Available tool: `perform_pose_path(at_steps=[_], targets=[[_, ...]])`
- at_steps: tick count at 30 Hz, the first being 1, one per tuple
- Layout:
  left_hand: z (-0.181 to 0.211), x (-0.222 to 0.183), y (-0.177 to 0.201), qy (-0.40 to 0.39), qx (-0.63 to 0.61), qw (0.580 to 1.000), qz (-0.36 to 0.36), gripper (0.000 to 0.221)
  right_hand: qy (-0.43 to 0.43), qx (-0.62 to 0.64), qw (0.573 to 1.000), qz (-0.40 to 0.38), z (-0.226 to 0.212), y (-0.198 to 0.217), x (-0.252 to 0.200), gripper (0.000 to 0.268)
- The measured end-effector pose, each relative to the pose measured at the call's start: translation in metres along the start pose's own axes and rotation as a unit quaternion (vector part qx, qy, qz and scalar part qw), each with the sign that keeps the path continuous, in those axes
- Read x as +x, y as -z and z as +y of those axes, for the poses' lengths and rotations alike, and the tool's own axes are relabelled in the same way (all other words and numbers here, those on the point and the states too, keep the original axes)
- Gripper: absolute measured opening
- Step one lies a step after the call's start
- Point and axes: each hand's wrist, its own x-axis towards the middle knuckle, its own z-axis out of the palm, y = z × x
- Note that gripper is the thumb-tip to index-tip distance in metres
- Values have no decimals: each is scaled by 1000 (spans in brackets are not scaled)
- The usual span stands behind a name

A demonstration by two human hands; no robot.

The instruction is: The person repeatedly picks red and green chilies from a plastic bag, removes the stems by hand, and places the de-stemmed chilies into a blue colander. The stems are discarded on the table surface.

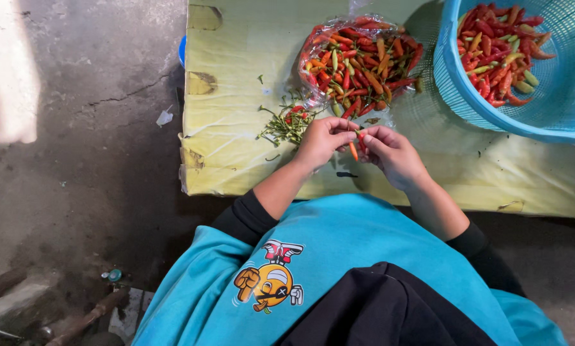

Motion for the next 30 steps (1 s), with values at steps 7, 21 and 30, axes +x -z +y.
perform_pose_path(at_steps=[7,21,30], targets=[[-6,-1,7,-14,18,1000,9,14,-40,30,999,-2,-10,-9,-3,14],[-10,-1,37,19,-89,990,-111,7,-55,0,998,-21,-24,-14,14,13],[7,9,31,-57,-24,998,16,8,-37,26,999,-2,-7,-36,25,16]])
